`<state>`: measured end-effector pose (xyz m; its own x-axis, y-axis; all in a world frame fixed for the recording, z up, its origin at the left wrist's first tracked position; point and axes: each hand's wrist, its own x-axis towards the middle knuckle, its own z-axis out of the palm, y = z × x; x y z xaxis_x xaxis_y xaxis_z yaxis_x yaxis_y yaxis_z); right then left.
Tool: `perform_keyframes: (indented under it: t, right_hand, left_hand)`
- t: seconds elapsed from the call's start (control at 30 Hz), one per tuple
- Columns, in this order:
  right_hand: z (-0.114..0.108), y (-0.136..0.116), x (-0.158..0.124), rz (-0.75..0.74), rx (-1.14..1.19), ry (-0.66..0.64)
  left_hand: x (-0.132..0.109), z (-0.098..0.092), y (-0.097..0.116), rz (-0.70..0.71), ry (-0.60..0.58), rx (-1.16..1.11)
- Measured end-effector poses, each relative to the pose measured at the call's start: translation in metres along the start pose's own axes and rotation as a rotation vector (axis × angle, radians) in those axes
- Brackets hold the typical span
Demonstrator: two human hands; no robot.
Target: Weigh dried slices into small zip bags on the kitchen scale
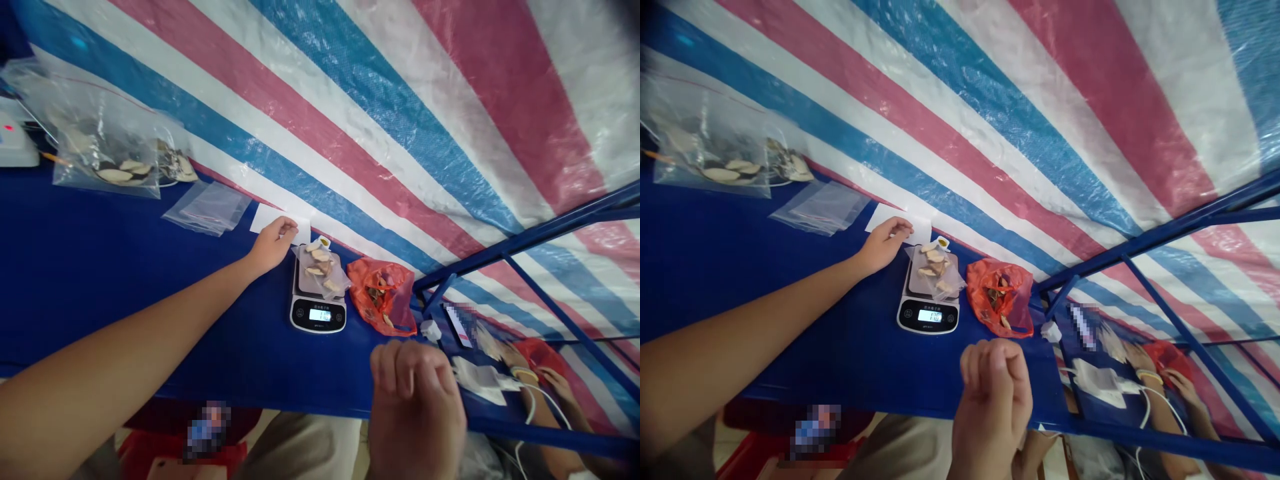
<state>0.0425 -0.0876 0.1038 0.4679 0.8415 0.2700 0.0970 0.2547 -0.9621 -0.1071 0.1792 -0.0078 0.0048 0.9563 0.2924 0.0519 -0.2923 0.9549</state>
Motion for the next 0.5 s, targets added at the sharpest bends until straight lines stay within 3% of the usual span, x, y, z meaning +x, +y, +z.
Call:
perform_keyframes:
  t: [0.1,0.2,0.37,0.5]
  right_hand:
    - [0.007,0.016,0.014,-0.004,0.161,0.275]
    - [0.005,0.039,0.024,0.051,0.156,0.403]
    - [0.003,0.069,0.024,0.151,0.094,0.394]
    - [0.001,0.080,0.025,0.215,0.046,0.283]
  left_hand:
    - [0.000,-0.001,0.000,0.017,-0.006,0.006]
    - [-0.002,-0.002,0.002,0.043,0.005,0.038]
    - [-0.003,-0.003,0.007,0.055,0.012,0.055]
    - [-0.003,-0.003,0.008,0.049,0.006,0.045]
